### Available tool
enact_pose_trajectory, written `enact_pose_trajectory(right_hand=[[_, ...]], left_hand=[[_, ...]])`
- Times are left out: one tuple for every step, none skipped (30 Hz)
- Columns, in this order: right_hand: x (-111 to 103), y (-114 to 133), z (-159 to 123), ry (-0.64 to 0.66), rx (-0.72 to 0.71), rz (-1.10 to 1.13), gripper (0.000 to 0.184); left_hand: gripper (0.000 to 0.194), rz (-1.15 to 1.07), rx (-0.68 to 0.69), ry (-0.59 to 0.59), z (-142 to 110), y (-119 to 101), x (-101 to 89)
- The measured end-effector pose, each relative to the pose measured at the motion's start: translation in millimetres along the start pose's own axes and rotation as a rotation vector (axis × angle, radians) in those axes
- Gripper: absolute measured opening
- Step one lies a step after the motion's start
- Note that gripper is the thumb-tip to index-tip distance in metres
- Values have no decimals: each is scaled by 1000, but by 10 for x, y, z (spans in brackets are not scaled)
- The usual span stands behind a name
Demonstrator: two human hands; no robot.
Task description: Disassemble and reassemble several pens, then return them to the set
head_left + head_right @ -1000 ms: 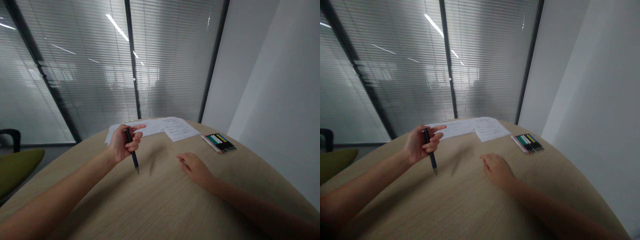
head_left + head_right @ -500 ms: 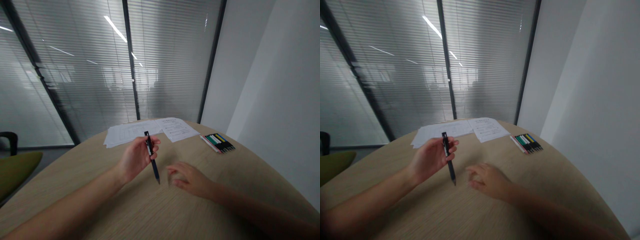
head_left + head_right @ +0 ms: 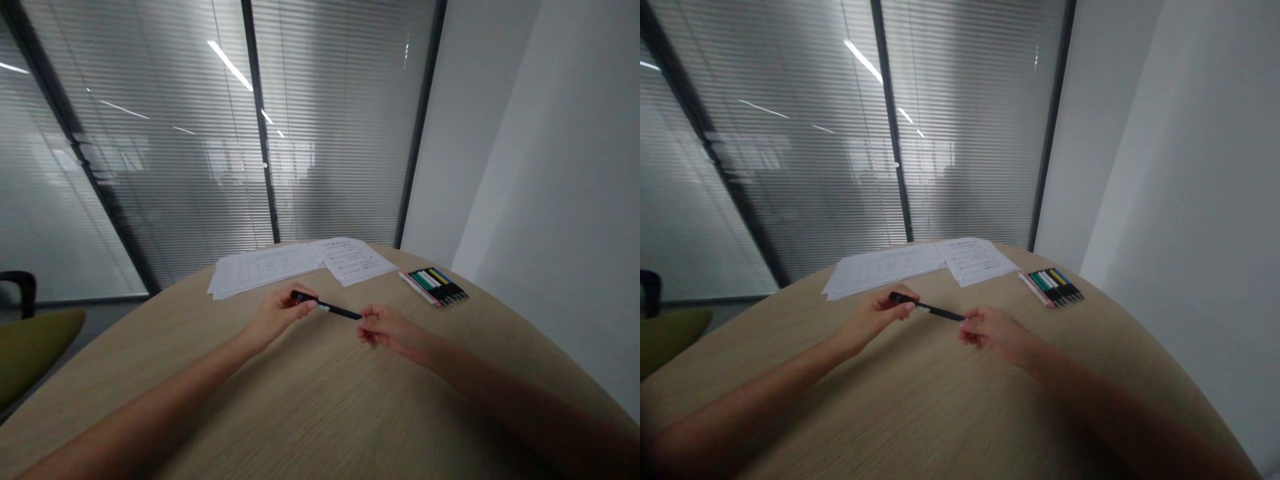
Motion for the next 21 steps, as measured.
enact_pose_trajectory(right_hand=[[-99, 29, 27, -14, -31, -25, 28], [-188, 56, 47, -31, -58, -61, 26], [-261, 82, 61, -48, -86, -104, 25], [-319, 103, 69, -63, -109, -156, 24], [-366, 118, 73, -83, -126, -213, 25], [-401, 127, 74, -107, -138, -275, 27], [-426, 131, 72, -131, -143, -340, 29], [-442, 132, 69, -158, -144, -403, 32], [-451, 132, 65, -184, -143, -457, 35], [-455, 131, 60, -211, -138, -497, 37], [-457, 129, 54, -237, -131, -524, 39], [-458, 132, 44, -266, -127, -541, 39], [-460, 139, 31, -296, -127, -553, 39], [-458, 148, 17, -321, -127, -568, 39], [-451, 161, 1, -339, -131, -599, 39], [-442, 179, -17, -355, -139, -648, 38], [-430, 202, -40, -371, -153, -716, 38], [-419, 233, -68, -395, -173, -797, 38], [-405, 268, -101, -424, -196, -885, 37], [-388, 304, -136, -454, -223, -967, 35], [-365, 336, -167, -476, -251, -1030, 33]], left_hand=[[22, 18, -34, 28, 12, 76, 13], [23, 32, -62, 58, 19, 149, 37], [23, 47, -86, 87, 21, 218, 68], [22, 61, -103, 104, 19, 279, 91], [22, 74, -117, 107, 15, 333, 103], [22, 88, -133, 95, 8, 386, 99], [22, 101, -157, 81, -1, 439, 90], [22, 116, -188, 69, -14, 493, 78], [23, 130, -222, 64, -28, 542, 71], [23, 142, -253, 69, -43, 583, 73], [24, 150, -276, 86, -56, 612, 86], [25, 149, -290, 102, -66, 629, 103], [25, 138, -301, 115, -75, 638, 121], [26, 117, -310, 123, -82, 640, 135], [28, 88, -319, 125, -88, 638, 146], [29, 56, -330, 123, -94, 635, 151], [30, 21, -342, 122, -99, 631, 154], [31, -14, -351, 122, -102, 625, 156], [32, -47, -357, 125, -103, 618, 157], [32, -77, -360, 128, -102, 614, 155], [32, -105, -365, 130, -100, 615, 151]])
Point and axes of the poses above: each hand's wrist, its own z-axis towards the middle knuckle, its own x-axis out of the palm, y = z × x, the point moved 9 cm from there along z, towards the middle knuckle, and after that the axes turned 6 degrees about y, right-handed, at the moved point
